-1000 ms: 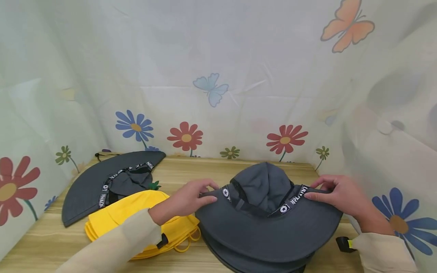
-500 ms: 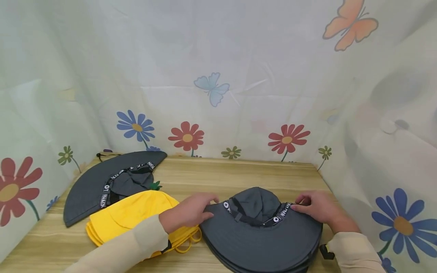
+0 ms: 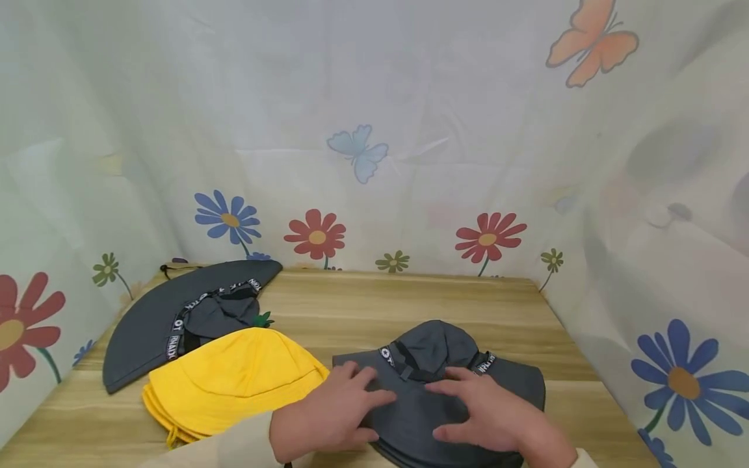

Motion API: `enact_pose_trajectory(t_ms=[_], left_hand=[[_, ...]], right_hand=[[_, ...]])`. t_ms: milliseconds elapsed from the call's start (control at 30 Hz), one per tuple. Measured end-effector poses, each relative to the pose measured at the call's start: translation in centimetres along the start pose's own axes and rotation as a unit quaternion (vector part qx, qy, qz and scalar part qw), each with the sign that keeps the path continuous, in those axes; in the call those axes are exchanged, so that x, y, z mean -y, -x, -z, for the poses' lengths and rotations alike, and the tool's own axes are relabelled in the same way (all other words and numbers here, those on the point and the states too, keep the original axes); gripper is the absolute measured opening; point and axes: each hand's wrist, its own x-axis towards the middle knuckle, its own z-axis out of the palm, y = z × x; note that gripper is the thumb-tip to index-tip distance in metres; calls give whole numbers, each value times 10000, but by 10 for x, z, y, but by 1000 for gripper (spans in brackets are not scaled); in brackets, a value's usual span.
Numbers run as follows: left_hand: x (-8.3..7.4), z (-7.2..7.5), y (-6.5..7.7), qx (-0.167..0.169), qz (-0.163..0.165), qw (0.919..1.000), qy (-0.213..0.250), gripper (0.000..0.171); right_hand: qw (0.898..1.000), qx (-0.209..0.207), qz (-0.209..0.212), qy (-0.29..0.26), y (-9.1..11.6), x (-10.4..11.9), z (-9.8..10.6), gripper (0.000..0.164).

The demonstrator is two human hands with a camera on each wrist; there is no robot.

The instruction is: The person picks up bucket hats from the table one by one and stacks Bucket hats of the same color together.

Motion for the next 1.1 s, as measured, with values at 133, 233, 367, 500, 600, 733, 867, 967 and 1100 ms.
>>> enact_pose_trajectory(t_ms=[133,233,367,500,600,733,867,967,1100], left_hand=[[-8,-8,-4,496,-331,9982,-80,59],[-6,-13,-12,630,-460,9970,-28,56],[0,-12,-20,811,-480,9951,304,59],[8,-7,-13,838,-363,9931,733,62],[19,-3,3,593,-269,9939,887,62],[42,14,39,22,306,9938,1065,59],[68,27,76,-152,1606,9805,1124,66],[84,24,91,361,2435,9614,1231,76],[91,8,95,856,2623,9510,1397,82]], right_hand=[[9953,296,-862,314,-6,18,-27,74],[9914,279,-1156,553,-12,23,-37,79],[9910,204,-1174,602,-20,19,-35,81],[9934,52,-1012,535,-22,10,-31,83],[9946,-81,-911,496,-22,4,-30,85],[9946,-80,-945,411,-23,4,-33,84],[9939,-28,-1057,320,-25,4,-36,84],[9944,-73,-1018,289,-26,0,-36,84],[9957,-139,-870,282,-28,-5,-35,85]])
